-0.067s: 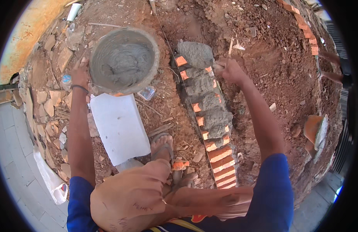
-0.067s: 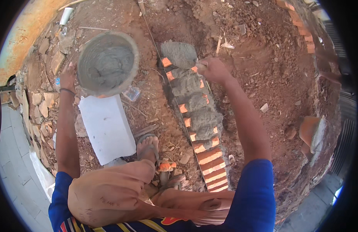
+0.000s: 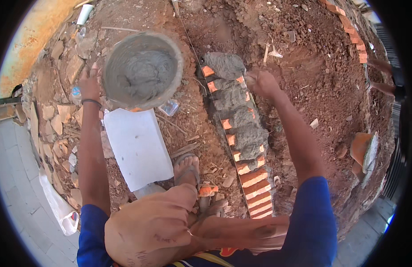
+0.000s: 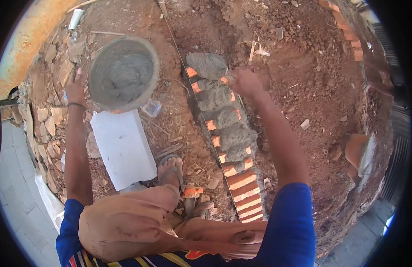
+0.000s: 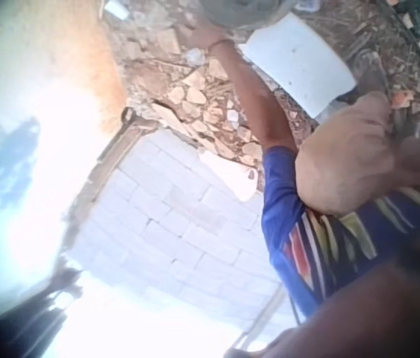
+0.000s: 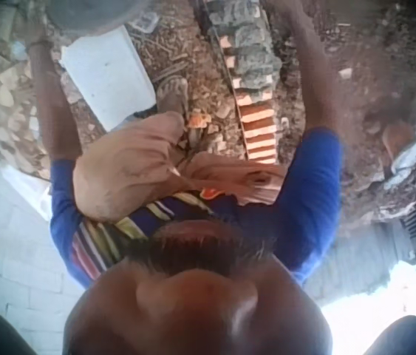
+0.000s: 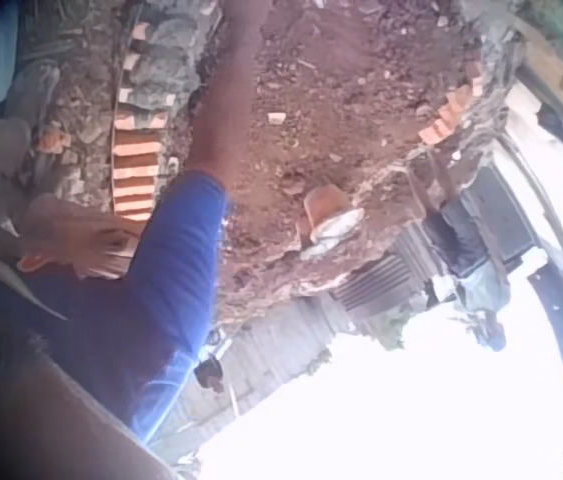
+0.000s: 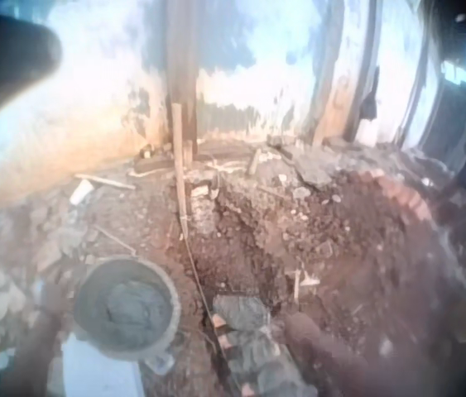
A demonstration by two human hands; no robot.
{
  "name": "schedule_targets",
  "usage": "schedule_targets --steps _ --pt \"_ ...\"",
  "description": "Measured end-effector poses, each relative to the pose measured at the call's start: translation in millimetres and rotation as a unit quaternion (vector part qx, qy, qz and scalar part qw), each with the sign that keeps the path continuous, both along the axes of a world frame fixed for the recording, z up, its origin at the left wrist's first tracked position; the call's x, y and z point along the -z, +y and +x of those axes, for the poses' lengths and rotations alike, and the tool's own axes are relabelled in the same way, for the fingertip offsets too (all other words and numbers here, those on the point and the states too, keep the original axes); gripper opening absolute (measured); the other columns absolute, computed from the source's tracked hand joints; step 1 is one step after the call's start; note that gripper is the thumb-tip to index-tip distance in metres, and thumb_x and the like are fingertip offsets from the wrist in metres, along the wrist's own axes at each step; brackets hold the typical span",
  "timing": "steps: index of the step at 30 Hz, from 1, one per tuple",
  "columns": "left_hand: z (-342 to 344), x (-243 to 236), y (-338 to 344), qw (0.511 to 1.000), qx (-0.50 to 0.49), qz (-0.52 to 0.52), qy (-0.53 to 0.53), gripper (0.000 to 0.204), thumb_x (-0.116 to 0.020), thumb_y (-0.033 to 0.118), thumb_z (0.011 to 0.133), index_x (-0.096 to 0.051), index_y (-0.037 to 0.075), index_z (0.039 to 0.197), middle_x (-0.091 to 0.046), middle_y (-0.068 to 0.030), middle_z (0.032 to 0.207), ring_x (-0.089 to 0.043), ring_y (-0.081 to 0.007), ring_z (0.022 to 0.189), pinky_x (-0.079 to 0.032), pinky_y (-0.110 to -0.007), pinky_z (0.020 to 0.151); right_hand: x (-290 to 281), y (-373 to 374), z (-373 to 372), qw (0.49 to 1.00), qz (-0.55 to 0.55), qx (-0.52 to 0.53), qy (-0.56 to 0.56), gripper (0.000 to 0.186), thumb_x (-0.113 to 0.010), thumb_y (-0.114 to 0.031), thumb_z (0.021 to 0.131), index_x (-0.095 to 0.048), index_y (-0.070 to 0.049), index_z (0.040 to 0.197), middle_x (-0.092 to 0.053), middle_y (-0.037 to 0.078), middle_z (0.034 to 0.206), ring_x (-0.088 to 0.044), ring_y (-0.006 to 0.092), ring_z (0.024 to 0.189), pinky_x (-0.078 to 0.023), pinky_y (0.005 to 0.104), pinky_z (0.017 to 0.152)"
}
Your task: The person lays bricks along a line, applying mortar from a bucket with a trowel and positioning each brick by hand.
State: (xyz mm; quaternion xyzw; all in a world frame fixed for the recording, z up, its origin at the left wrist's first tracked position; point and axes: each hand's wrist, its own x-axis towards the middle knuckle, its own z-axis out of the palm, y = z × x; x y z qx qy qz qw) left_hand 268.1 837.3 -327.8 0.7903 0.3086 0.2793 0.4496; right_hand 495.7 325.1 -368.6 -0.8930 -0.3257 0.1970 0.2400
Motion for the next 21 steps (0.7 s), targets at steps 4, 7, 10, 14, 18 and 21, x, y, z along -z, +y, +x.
schedule_targets --steps 4,7,10,14,18,21 --pt "66.4 -85.1 -136.9 0.992 0.039 0.023 -0.119 0.037 -0.056 0.024 0.094 -0.058 -0.003 0.118 -0.064 -0.0119 0.106 -0.059 -0.0159 0.099 -0.047 -0.027 0.084 22.7 -8.1 -44.1 0.980 -0.160 0.031 -0.111 0.026 -0.062 -0.021 0.079 -0.066 -0.005 0.100 -0.061 0.015 0.102 -0.061 0.0348 0.096 -0.050 0.0455 0.082" --pt "142.6 -54.5 -207.4 0.971 0.181 -0.125 -0.089 0.035 -0.052 0.029 0.096 -0.063 0.001 0.113 -0.065 -0.0054 0.113 -0.059 -0.0143 0.104 -0.044 -0.024 0.090 13.5 -8.1 -83.3 0.971 -0.089 0.192 -0.115 0.023 -0.059 -0.021 0.082 -0.065 -0.005 0.098 -0.062 0.017 0.098 -0.061 0.0357 0.095 -0.050 0.0450 0.082" --pt "231.5 43.7 -207.2 0.945 0.259 -0.174 0.096 0.055 -0.042 0.048 0.097 -0.061 0.001 0.119 -0.064 -0.0130 0.116 -0.053 -0.0273 0.118 -0.033 -0.039 0.105 -5.6 27.7 -100.9 0.971 -0.061 0.229 -0.016 0.023 -0.056 -0.021 0.085 -0.064 -0.002 0.096 -0.063 0.020 0.097 -0.061 0.0370 0.096 -0.050 0.0448 0.083" --pt "272.6 91.1 -238.6 0.905 0.163 -0.356 0.167 0.068 -0.026 0.056 0.098 -0.053 0.002 0.128 -0.059 -0.0161 0.124 -0.038 -0.0366 0.131 -0.023 -0.053 0.108 -21.8 60.7 -99.4 0.975 -0.124 0.141 0.122 0.032 -0.053 -0.027 0.087 -0.064 0.003 0.093 -0.064 0.024 0.099 -0.061 0.0393 0.095 -0.049 0.0464 0.085" --pt "288.3 151.3 -216.3 0.891 0.185 -0.309 0.275 0.071 -0.024 0.057 0.098 -0.047 0.001 0.135 -0.055 -0.0160 0.132 -0.050 -0.0314 0.121 -0.031 -0.046 0.106 33.1 63.4 -89.7 0.972 -0.083 0.178 0.127 0.032 -0.054 -0.028 0.088 -0.064 0.001 0.097 -0.065 0.023 0.095 -0.064 0.0372 0.088 -0.050 0.0453 0.083" --pt "273.7 187.2 -218.2 0.880 0.274 -0.116 0.371 0.073 -0.027 0.058 0.096 -0.050 -0.002 0.131 -0.045 -0.0253 0.137 -0.043 -0.0382 0.129 -0.034 -0.046 0.106 49.5 56.2 -102.5 0.953 -0.003 0.232 0.195 0.029 -0.057 -0.028 0.090 -0.062 -0.001 0.098 -0.065 0.019 0.085 -0.065 0.0290 0.074 -0.053 0.0409 0.074"
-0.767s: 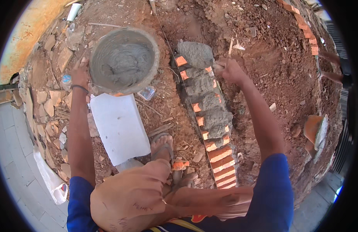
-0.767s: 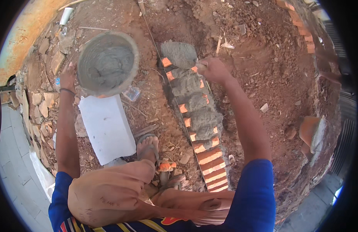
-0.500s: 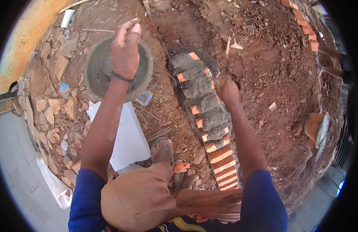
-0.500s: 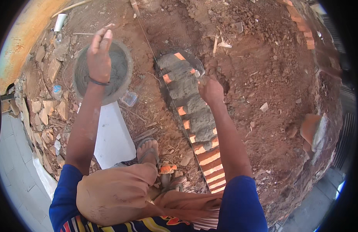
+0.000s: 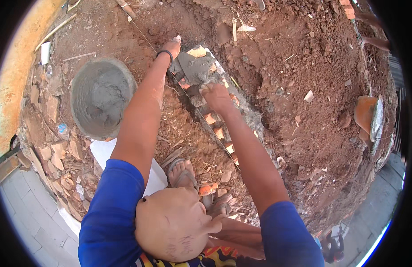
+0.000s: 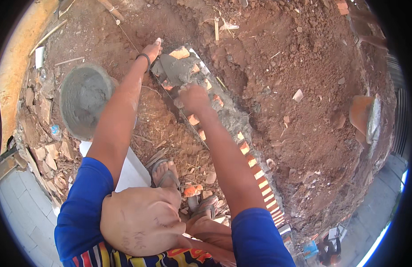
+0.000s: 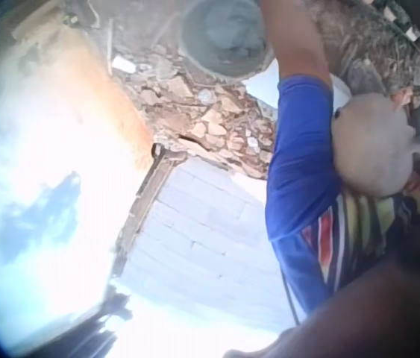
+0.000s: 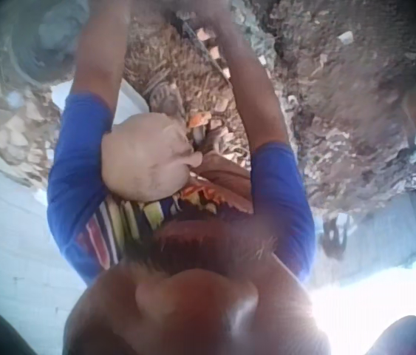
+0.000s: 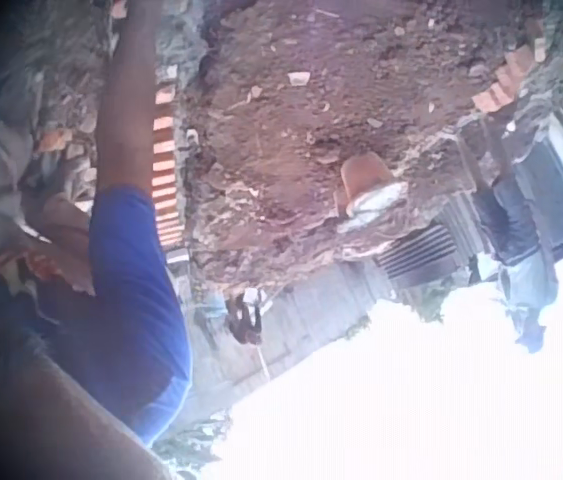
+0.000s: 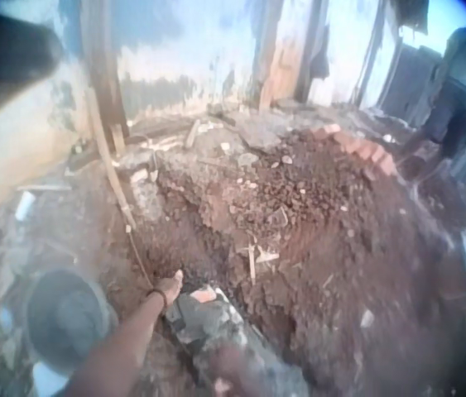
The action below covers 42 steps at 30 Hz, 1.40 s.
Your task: The person lays bricks along a line, applying mortar from a bucket with a trowel and positioning each brick by hand.
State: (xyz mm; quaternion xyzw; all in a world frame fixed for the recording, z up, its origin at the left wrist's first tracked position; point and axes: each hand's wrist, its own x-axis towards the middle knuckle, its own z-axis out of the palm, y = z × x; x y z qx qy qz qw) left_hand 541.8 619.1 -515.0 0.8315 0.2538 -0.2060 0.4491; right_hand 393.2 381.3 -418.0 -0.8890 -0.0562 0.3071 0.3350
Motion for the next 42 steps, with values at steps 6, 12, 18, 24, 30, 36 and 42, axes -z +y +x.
schedule_targets --steps 6,12,18,24,30,36,42 --pt "-12.7 -5.0 -28.4 0.987 0.100 0.096 0.081 0.077 -0.021 0.059 0.095 -0.052 -0.002 0.128 -0.045 -0.0260 0.136 -0.040 -0.0382 0.130 -0.032 -0.046 0.108 -0.3 -44.6 -41.8 0.916 0.155 0.297 0.219 0.029 -0.058 -0.029 0.091 -0.060 0.000 0.093 -0.059 0.011 0.071 -0.058 0.0151 0.054 -0.051 0.0346 0.056" --pt "-31.7 -39.6 -36.9 0.987 0.036 0.156 -0.008 0.055 -0.038 0.048 0.093 -0.064 0.004 0.113 -0.058 -0.0228 0.123 -0.049 -0.0373 0.121 -0.040 -0.047 0.100 -23.9 -41.5 -39.6 0.979 -0.033 0.200 0.012 0.036 -0.053 -0.027 0.089 -0.063 0.007 0.096 -0.064 0.024 0.083 -0.065 0.0308 0.073 -0.052 0.0431 0.075" --pt "-67.3 -57.7 -67.1 0.910 0.230 0.330 -0.100 0.019 -0.062 0.026 0.083 -0.072 0.028 0.098 -0.057 -0.0075 0.109 -0.048 -0.0293 0.112 -0.040 -0.043 0.096 -34.3 -35.3 -15.6 0.986 -0.134 0.082 -0.060 0.034 -0.049 -0.023 0.086 -0.061 0.004 0.103 -0.064 0.029 0.097 -0.062 0.0433 0.093 -0.047 0.0488 0.086" --pt "-68.7 -51.2 -87.4 0.909 0.281 0.285 -0.118 0.025 -0.060 0.021 0.085 -0.071 0.027 0.106 -0.057 -0.0098 0.112 -0.051 -0.0282 0.114 -0.040 -0.044 0.096 -38.8 -41.1 -31.5 0.982 -0.120 0.145 -0.033 0.034 -0.050 -0.024 0.087 -0.060 0.003 0.105 -0.064 0.028 0.100 -0.061 0.0432 0.096 -0.047 0.0492 0.087" --pt "-89.5 -90.1 -69.1 0.920 -0.115 0.008 -0.376 0.020 -0.060 0.010 0.088 -0.066 0.006 0.106 -0.062 -0.0094 0.103 -0.061 -0.0210 0.093 -0.049 -0.033 0.084 -68.2 -8.2 -29.4 0.989 -0.130 -0.042 -0.062 0.033 -0.051 -0.025 0.087 -0.062 0.002 0.102 -0.064 0.026 0.099 -0.063 0.0384 0.095 -0.049 0.0464 0.085" --pt "-186.5 -187.9 -69.3 0.894 -0.180 -0.192 -0.361 0.017 -0.058 0.005 0.091 -0.060 -0.002 0.107 -0.061 -0.0073 0.102 -0.059 -0.0104 0.092 -0.048 -0.025 0.081 -15.0 -33.9 2.8 0.979 0.011 0.143 0.145 0.029 -0.049 -0.024 0.093 -0.061 0.001 0.088 -0.061 0.009 0.074 -0.059 0.0156 0.057 -0.050 0.0338 0.053" --pt "-263.7 -212.1 -42.2 0.922 -0.118 -0.229 -0.290 0.020 -0.057 0.005 0.092 -0.059 -0.002 0.111 -0.063 -0.0081 0.108 -0.058 -0.0094 0.095 -0.047 -0.023 0.081 -47.8 -39.5 -6.0 0.918 0.186 0.254 0.240 0.028 -0.044 -0.028 0.094 -0.058 -0.004 0.093 -0.054 0.004 0.072 -0.053 0.0152 0.052 -0.047 0.0321 0.046"
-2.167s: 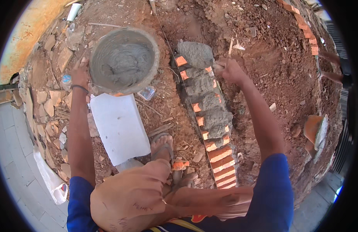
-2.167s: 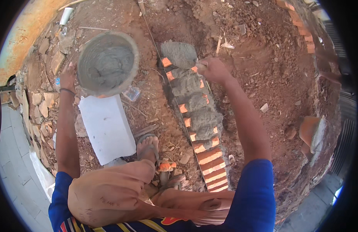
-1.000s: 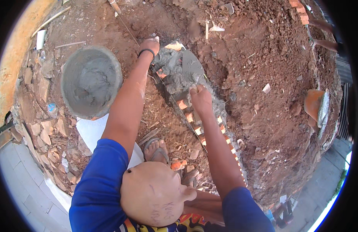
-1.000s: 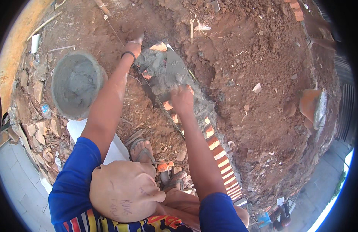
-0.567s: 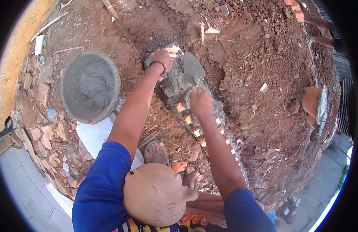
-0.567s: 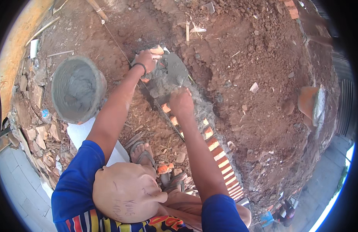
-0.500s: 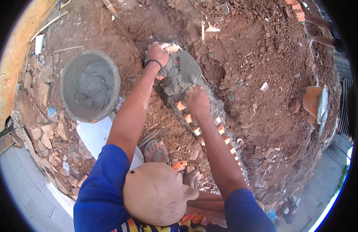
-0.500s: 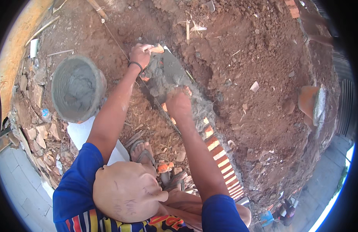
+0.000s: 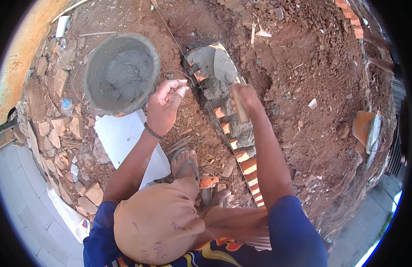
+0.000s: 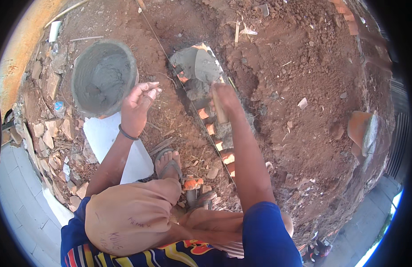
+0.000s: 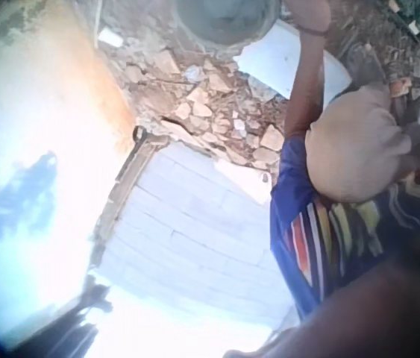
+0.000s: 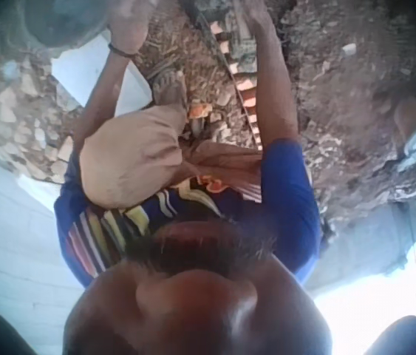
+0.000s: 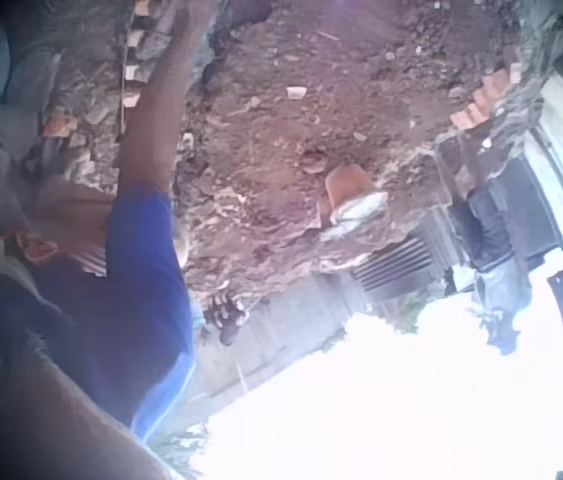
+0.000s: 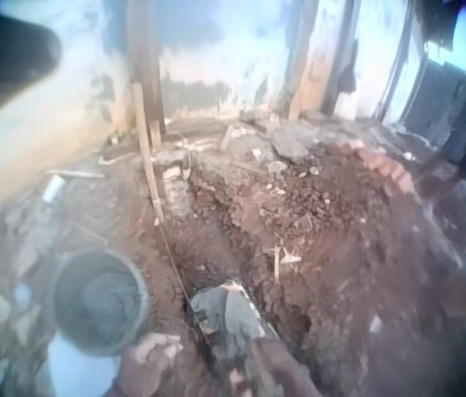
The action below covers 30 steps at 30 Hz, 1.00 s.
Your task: The person lays bricks along a line, applying mortar from a bucket with a trowel and positioning each brick by hand.
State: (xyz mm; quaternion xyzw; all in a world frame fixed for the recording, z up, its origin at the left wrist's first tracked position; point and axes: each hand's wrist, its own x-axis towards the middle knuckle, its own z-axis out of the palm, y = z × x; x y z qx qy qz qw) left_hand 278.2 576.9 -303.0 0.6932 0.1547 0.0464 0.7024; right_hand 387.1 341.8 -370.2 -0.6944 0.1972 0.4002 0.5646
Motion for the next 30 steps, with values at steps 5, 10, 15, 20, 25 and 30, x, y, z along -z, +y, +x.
schedule_targets --steps 5,10,15,20,25,30 --pt "-45.6 -16.0 10.6 0.999 0.005 0.035 0.025 0.020 -0.057 0.006 0.092 -0.060 -0.002 0.110 -0.064 -0.0076 0.107 -0.059 -0.0090 0.094 -0.047 -0.024 0.080 31.2 6.1 25.1 0.991 -0.024 -0.130 0.014 0.031 -0.042 -0.031 0.095 -0.056 -0.005 0.085 -0.052 0.005 0.069 -0.051 0.0145 0.049 -0.044 0.0318 0.041" --pt "-75.3 -18.5 29.9 0.993 -0.035 0.107 0.024 0.021 -0.056 0.006 0.091 -0.062 0.000 0.110 -0.065 -0.0067 0.105 -0.060 -0.0099 0.092 -0.047 -0.024 0.080 48.4 -20.6 -19.9 0.900 -0.136 -0.385 -0.151 0.038 -0.044 -0.032 0.097 -0.056 0.003 0.090 -0.056 0.014 0.072 -0.060 0.0225 0.057 -0.049 0.0392 0.051" --pt "-100.3 -31.7 43.5 0.989 -0.051 0.123 0.071 0.020 -0.054 0.007 0.093 -0.061 -0.002 0.109 -0.063 -0.0065 0.106 -0.059 -0.0121 0.097 -0.045 -0.026 0.088 -4.5 -15.5 -38.5 0.936 -0.163 -0.309 -0.044 0.041 -0.046 -0.034 0.095 -0.058 0.005 0.099 -0.062 0.023 0.084 -0.064 0.0324 0.070 -0.050 0.0449 0.067" --pt "-106.4 -30.5 41.7 0.989 -0.032 0.134 0.062 0.019 -0.055 0.005 0.092 -0.060 -0.002 0.109 -0.064 -0.0071 0.102 -0.060 -0.0137 0.099 -0.046 -0.028 0.090 34.4 -6.1 46.7 0.748 -0.351 -0.419 -0.377 0.034 -0.051 -0.028 0.089 -0.057 -0.002 0.111 -0.065 0.020 0.092 -0.063 0.0355 0.093 -0.050 0.0454 0.083" --pt "-106.3 -28.0 35.7 0.984 -0.020 0.169 0.055 0.019 -0.056 0.005 0.091 -0.061 -0.001 0.109 -0.065 -0.0082 0.101 -0.061 -0.0139 0.096 -0.047 -0.027 0.087 58.1 21.2 94.5 0.622 -0.397 -0.471 -0.483 0.028 -0.054 -0.021 0.085 -0.060 -0.005 0.107 -0.062 0.016 0.104 -0.061 0.0330 0.098 -0.048 0.0463 0.084" --pt "-123.5 -19.3 51.0 0.985 -0.066 0.141 0.068 0.019 -0.056 0.005 0.091 -0.062 -0.001 0.108 -0.066 -0.0094 0.101 -0.063 -0.0141 0.093 -0.048 -0.027 0.085 52.4 -25.6 29.8 0.595 -0.331 -0.481 -0.553 0.022 -0.054 -0.018 0.086 -0.060 -0.006 0.104 -0.058 0.012 0.102 -0.057 0.0296 0.102 -0.046 0.0451 0.083"
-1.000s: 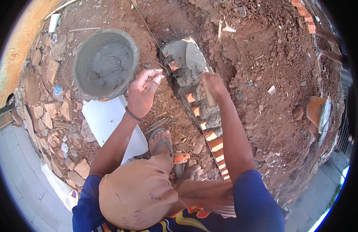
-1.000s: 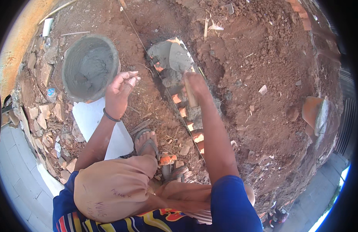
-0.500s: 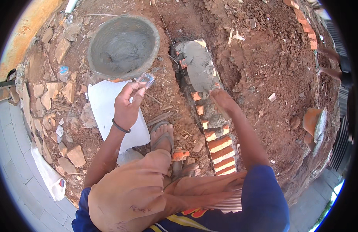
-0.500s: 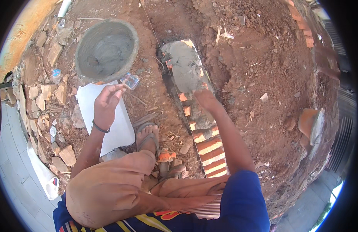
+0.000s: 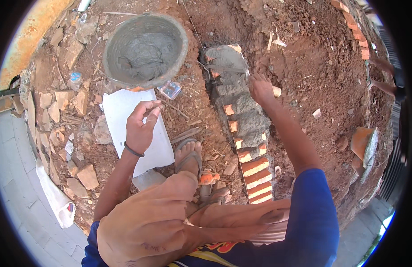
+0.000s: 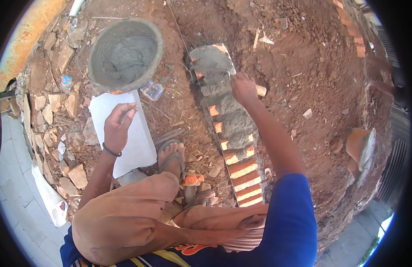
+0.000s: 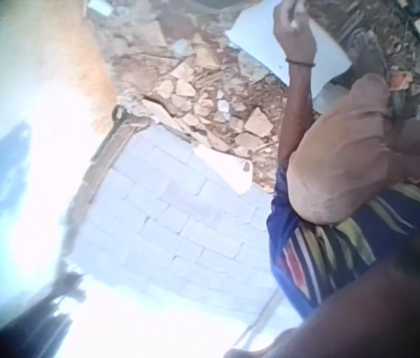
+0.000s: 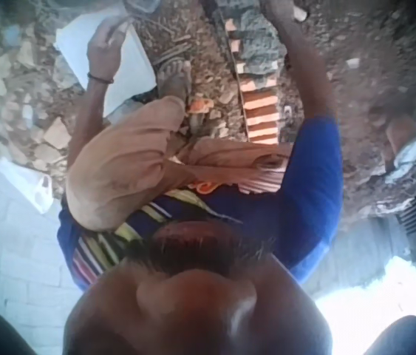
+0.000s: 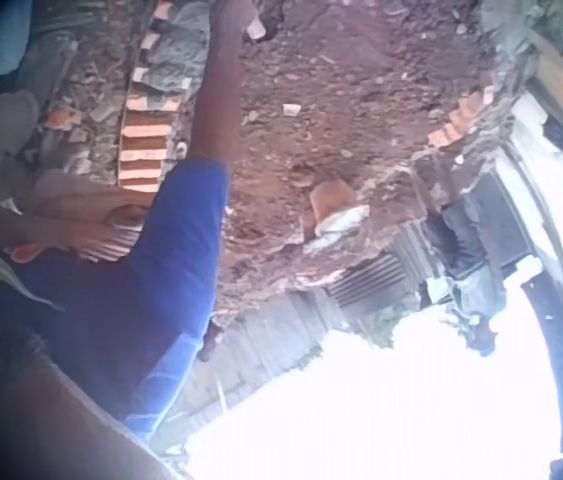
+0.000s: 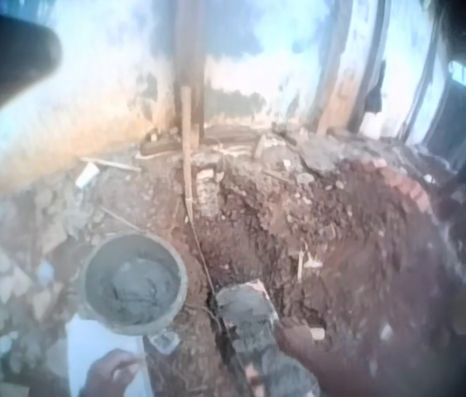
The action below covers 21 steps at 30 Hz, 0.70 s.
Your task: The person lays bricks along a line, applying mortar from a bucket with a trowel and positioning each brick by hand.
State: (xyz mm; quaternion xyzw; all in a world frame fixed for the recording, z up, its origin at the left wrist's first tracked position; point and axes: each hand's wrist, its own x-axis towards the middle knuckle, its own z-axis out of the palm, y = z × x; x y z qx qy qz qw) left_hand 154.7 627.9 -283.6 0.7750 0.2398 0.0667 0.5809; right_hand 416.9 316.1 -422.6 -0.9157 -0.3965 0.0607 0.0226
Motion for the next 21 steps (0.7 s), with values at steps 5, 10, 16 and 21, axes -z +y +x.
schedule_targets --steps 5,10,16,21 --pt "3.9 6.6 3.4 0.999 0.010 0.011 0.044 0.019 -0.054 0.004 0.092 -0.061 -0.002 0.109 -0.064 -0.0079 0.103 -0.061 -0.0135 0.099 -0.047 -0.027 0.089 -58.9 1.9 -45.9 0.982 0.100 0.148 0.061 0.022 -0.055 -0.022 0.089 -0.056 -0.003 0.100 -0.056 0.015 0.103 -0.059 0.0351 0.094 -0.049 0.0474 0.077" --pt "19.2 9.7 -11.2 0.999 0.036 -0.016 0.027 0.019 -0.054 0.004 0.092 -0.060 -0.002 0.109 -0.063 -0.0080 0.106 -0.060 -0.0135 0.101 -0.046 -0.026 0.089 -26.9 5.5 -51.9 0.972 0.107 0.185 0.101 0.028 -0.055 -0.026 0.089 -0.055 0.002 0.095 -0.061 0.024 0.094 -0.061 0.0430 0.086 -0.050 0.0508 0.074" --pt "28.0 25.4 -20.3 0.998 0.045 -0.038 0.007 0.018 -0.057 0.007 0.091 -0.061 -0.002 0.107 -0.065 -0.0078 0.101 -0.060 -0.0100 0.088 -0.048 -0.025 0.077 25.0 21.9 -64.6 0.931 0.013 0.324 0.164 0.037 -0.051 -0.030 0.088 -0.061 0.005 0.095 -0.064 0.027 0.096 -0.062 0.0437 0.089 -0.051 0.0500 0.078" --pt "31.3 26.0 -27.1 0.996 0.048 -0.074 0.029 0.019 -0.057 0.008 0.092 -0.061 -0.001 0.108 -0.065 -0.0079 0.104 -0.060 -0.0096 0.089 -0.048 -0.025 0.077 -10.0 26.2 -106.4 0.949 -0.002 0.244 0.198 0.034 -0.049 -0.026 0.090 -0.059 0.004 0.101 -0.061 0.024 0.104 -0.064 0.0410 0.089 -0.052 0.0472 0.077"
